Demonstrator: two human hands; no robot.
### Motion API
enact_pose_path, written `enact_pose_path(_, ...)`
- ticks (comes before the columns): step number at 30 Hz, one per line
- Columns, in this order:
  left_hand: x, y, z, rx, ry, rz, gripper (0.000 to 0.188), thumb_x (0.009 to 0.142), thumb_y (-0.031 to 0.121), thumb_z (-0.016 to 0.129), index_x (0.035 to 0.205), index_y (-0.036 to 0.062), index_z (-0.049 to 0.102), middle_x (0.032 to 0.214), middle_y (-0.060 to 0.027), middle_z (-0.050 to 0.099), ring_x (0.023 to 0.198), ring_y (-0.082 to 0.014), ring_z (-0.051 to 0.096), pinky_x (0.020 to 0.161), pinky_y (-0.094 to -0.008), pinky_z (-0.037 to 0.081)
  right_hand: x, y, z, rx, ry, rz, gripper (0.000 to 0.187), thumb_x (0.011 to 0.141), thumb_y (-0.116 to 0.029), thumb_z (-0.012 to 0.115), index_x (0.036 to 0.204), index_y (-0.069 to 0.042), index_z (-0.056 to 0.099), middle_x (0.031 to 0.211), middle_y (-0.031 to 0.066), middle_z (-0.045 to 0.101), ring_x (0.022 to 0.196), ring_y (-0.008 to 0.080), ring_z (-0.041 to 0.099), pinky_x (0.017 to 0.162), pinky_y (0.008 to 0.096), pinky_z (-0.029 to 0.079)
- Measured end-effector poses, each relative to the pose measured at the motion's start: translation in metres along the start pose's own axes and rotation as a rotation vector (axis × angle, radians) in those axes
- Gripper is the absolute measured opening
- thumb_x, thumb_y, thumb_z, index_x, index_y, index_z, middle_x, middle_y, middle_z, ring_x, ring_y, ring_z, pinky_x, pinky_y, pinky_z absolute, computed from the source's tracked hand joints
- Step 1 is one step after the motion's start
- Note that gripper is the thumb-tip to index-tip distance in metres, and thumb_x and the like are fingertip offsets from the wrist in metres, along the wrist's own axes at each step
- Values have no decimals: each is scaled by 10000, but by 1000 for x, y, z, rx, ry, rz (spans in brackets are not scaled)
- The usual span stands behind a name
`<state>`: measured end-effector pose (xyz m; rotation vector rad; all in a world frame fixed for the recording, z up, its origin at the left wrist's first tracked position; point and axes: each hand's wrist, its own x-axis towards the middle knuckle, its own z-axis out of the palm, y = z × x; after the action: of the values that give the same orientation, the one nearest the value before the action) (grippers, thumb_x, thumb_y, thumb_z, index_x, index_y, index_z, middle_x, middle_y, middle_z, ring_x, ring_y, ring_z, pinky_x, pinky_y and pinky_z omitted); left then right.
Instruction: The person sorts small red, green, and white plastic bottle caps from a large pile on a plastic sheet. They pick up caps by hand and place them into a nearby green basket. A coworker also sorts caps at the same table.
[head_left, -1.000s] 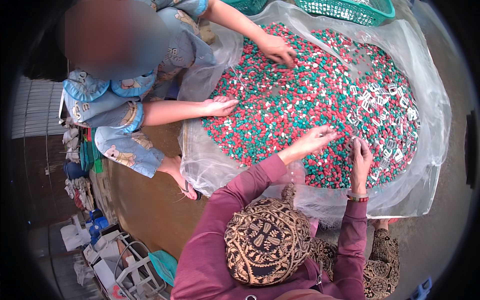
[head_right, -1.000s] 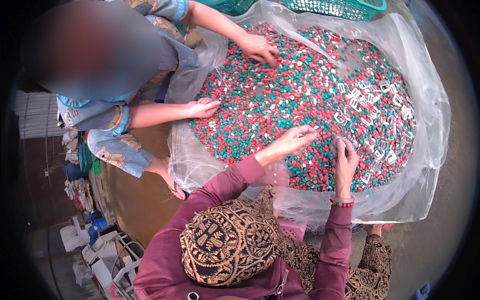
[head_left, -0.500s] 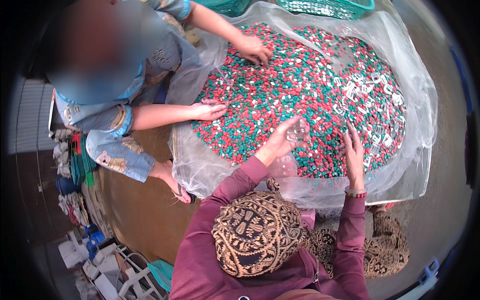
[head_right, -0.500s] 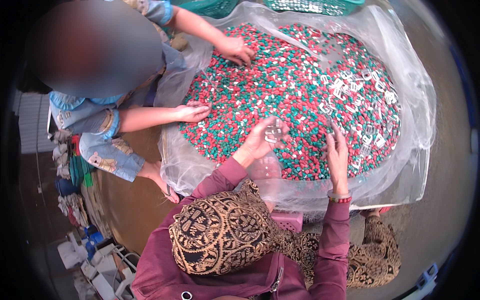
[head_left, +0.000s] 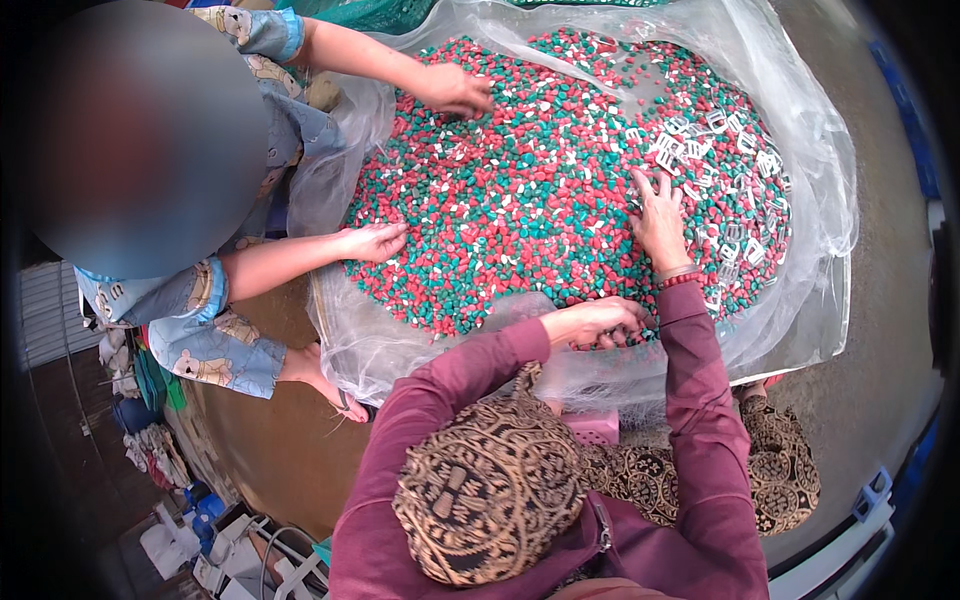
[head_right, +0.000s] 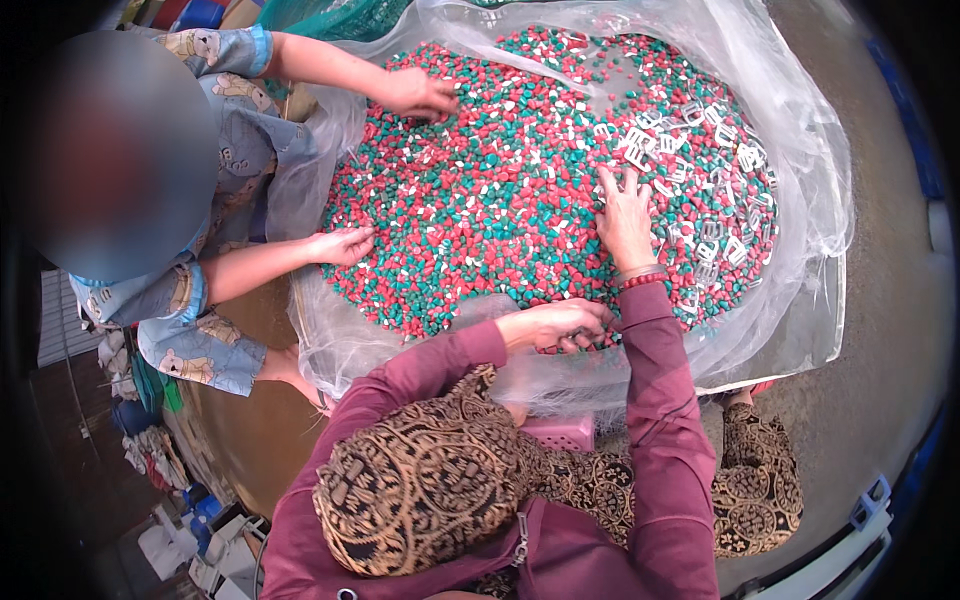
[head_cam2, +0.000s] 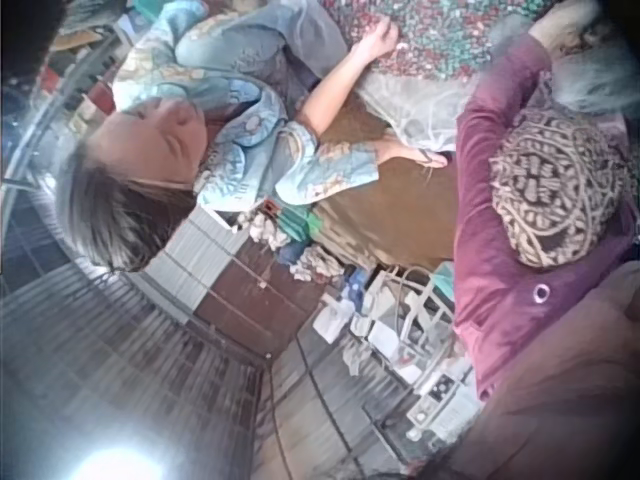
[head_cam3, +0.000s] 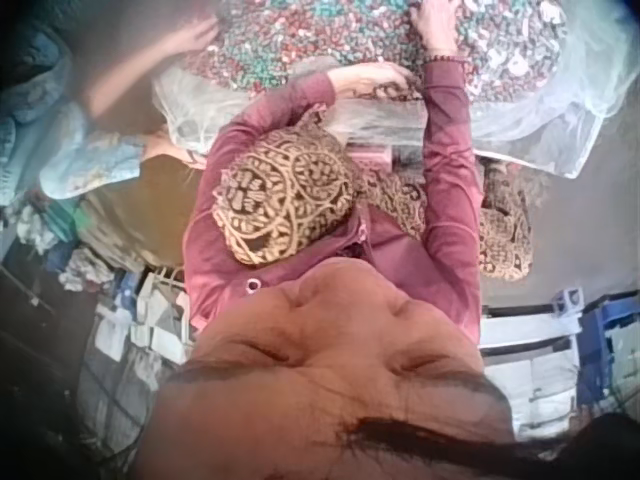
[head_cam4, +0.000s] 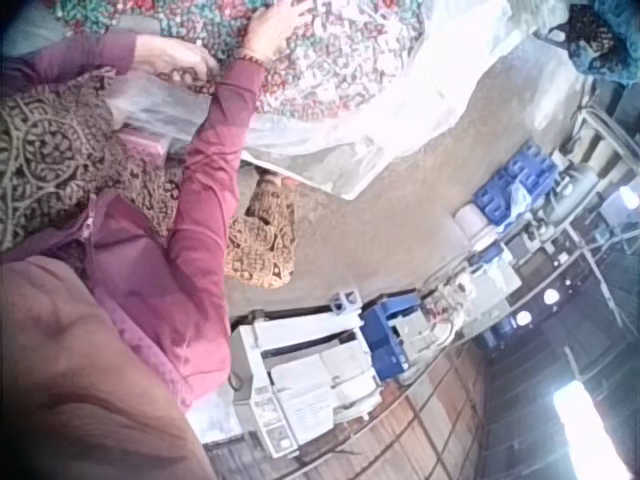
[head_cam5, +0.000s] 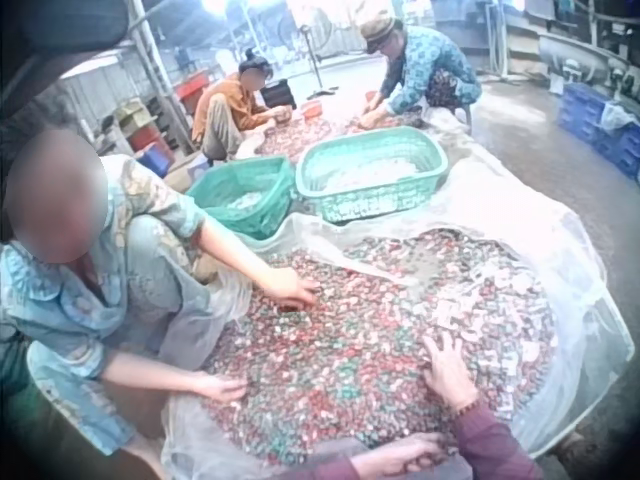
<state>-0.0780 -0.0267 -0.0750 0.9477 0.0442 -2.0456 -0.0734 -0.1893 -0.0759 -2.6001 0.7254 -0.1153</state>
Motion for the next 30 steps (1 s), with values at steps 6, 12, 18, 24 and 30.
enact_pose_path(6,23,47,-37,-549,128,192,252,828,50,539,1072,-11,555,741,-40,559,540,-74,462,380,-195,302,1,33,-19,162,-217,-172,313,741,-47,626,1050,-68,578,989,202,607,884,371,605,762,440,493)
enact_pose_path(12,-13,80,-101,-655,207,578,234,857,60,493,1058,-61,503,924,-81,581,590,-103,502,415,-196,357,-31,42,-3,459,-429,-57,300,743,-30,597,1038,-47,646,858,167,671,803,297,657,740,385,512)
enact_pose_path(18,-71,100,-148,-722,187,716,298,871,47,469,1125,-103,431,1034,-196,585,580,-144,522,384,-205,368,-87,3,3,961,-420,100,393,878,-33,563,1269,-31,526,1058,95,642,828,148,617,682,281,511)
enact_pose_path(24,-126,106,-98,434,987,525,584,861,90,449,1429,147,327,976,-146,674,593,-128,564,445,-226,416,-107,3,-21,1413,-244,475,398,879,-78,608,1263,-13,529,1008,116,666,730,121,647,427,203,493)
enact_pose_path(30,-95,79,-38,1446,1030,715,307,864,224,578,1147,112,617,926,-172,645,893,-314,629,780,-428,496,-106,13,-34,1442,-158,494,273,868,-65,625,1132,5,625,973,102,675,782,136,654,475,226,542)
